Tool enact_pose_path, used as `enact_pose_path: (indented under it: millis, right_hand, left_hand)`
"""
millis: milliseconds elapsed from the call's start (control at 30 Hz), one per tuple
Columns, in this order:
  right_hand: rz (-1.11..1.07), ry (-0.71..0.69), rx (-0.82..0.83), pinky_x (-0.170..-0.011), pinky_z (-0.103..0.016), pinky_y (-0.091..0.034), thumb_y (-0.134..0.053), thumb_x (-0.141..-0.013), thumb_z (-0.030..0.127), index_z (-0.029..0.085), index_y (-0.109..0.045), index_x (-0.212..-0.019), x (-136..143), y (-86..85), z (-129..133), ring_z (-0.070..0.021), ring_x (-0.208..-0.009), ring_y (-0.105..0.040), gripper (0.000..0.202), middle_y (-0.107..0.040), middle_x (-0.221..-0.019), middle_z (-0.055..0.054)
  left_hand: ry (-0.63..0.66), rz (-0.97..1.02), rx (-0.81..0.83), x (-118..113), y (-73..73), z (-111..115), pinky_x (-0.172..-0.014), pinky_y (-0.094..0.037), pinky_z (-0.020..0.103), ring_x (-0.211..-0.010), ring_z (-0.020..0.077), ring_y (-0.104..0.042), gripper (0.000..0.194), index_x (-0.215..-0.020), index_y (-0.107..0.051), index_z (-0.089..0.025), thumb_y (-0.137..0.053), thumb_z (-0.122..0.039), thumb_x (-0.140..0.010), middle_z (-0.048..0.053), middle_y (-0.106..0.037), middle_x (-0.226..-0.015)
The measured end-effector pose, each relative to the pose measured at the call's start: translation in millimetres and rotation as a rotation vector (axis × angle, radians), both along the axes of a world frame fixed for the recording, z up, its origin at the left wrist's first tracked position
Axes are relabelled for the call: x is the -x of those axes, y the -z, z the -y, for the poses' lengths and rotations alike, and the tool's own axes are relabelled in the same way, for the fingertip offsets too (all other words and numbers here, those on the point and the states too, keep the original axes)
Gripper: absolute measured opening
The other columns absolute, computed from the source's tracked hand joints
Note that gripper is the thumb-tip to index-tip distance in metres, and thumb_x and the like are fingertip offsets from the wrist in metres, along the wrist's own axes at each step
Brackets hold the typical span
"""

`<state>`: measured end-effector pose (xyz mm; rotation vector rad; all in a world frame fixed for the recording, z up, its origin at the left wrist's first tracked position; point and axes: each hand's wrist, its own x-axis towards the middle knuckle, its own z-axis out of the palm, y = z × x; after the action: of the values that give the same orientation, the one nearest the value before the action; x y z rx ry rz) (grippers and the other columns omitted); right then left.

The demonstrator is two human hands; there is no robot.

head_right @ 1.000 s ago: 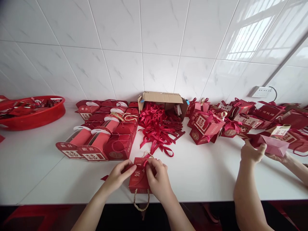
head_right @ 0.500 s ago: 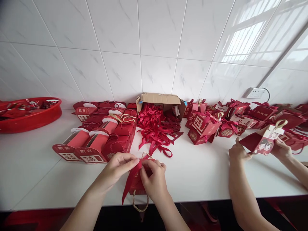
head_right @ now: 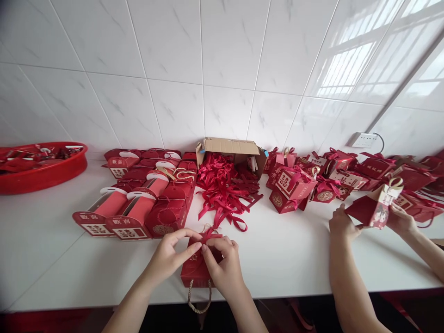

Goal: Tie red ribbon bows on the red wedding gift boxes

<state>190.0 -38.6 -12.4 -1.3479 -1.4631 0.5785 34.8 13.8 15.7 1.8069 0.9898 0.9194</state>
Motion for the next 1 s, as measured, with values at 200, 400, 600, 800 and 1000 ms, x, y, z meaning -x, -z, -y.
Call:
enact_pose_path:
  millis: [200, 400, 600, 800, 1000]
  right_hand:
    - [0.011, 0.067, -0.025, -0.065, -0.03, -0.04, -0.055, -0.086, 0.035, 0.02, -0.065, -0.075, 2, 4.8, 0, -0.0161, -0.063, -0.054, 0.022, -0.063, -0.067, -0.002]
    - [0.047, 0.076, -0.015, -0.067, -0.031, -0.041, -0.054, -0.088, 0.034, 0.02, -0.066, -0.078, 5, 4.8, 0, -0.0166, -0.064, -0.055, 0.02, -0.064, -0.068, -0.002]
    - [-0.002, 0.046, -0.038, -0.065, -0.029, -0.043, -0.053, -0.088, 0.036, 0.02, -0.063, -0.079, 5, 6.8, 0, -0.0169, -0.065, -0.058, 0.021, -0.065, -0.071, -0.003]
    - [-0.111, 0.112, -0.084, -0.064, -0.028, -0.045, -0.056, -0.087, 0.038, 0.02, -0.059, -0.096, 11, 7.6, 1, -0.0163, -0.061, -0.059, 0.02, -0.066, -0.067, -0.001]
    - [-0.07, 0.048, -0.061, -0.074, -0.032, -0.048, -0.051, -0.09, 0.031, 0.02, -0.064, -0.094, 11, 9.8, 1, -0.0189, -0.078, -0.064, 0.017, -0.071, -0.088, -0.006]
  left_hand:
    - [-0.018, -0.003, -0.009, 3, 11.0, 10, -0.082, -0.048, 0.028, -0.086, 0.018, -0.064, 0.016, -0.084, -0.062, -0.02, -0.054, -0.033, -0.089, 0.002, -0.069, -0.085]
    - [-0.006, -0.039, -0.064, 5, 10.7, 13, -0.089, -0.046, 0.03, -0.095, 0.0183, -0.062, 0.01, -0.093, -0.058, -0.022, -0.054, -0.029, -0.088, 0.002, -0.066, -0.094]
    - [-0.045, -0.036, -0.103, 4, 17.2, 11, -0.087, -0.049, 0.029, -0.094, 0.017, -0.065, 0.012, -0.096, -0.058, -0.022, -0.058, -0.022, -0.084, 0.002, -0.068, -0.096]
    - [-0.101, -0.023, -0.249, 0, 24.4, 16, -0.086, -0.05, 0.027, -0.094, 0.0153, -0.066, 0.019, -0.107, -0.054, -0.024, -0.054, -0.021, -0.088, 0.003, -0.068, -0.103]
    - [-0.039, -0.049, -0.229, -3, 19.4, 15, -0.09, -0.049, 0.032, -0.102, 0.0187, -0.064, 0.025, -0.111, -0.054, -0.023, -0.055, -0.021, -0.087, 0.006, -0.066, -0.111]
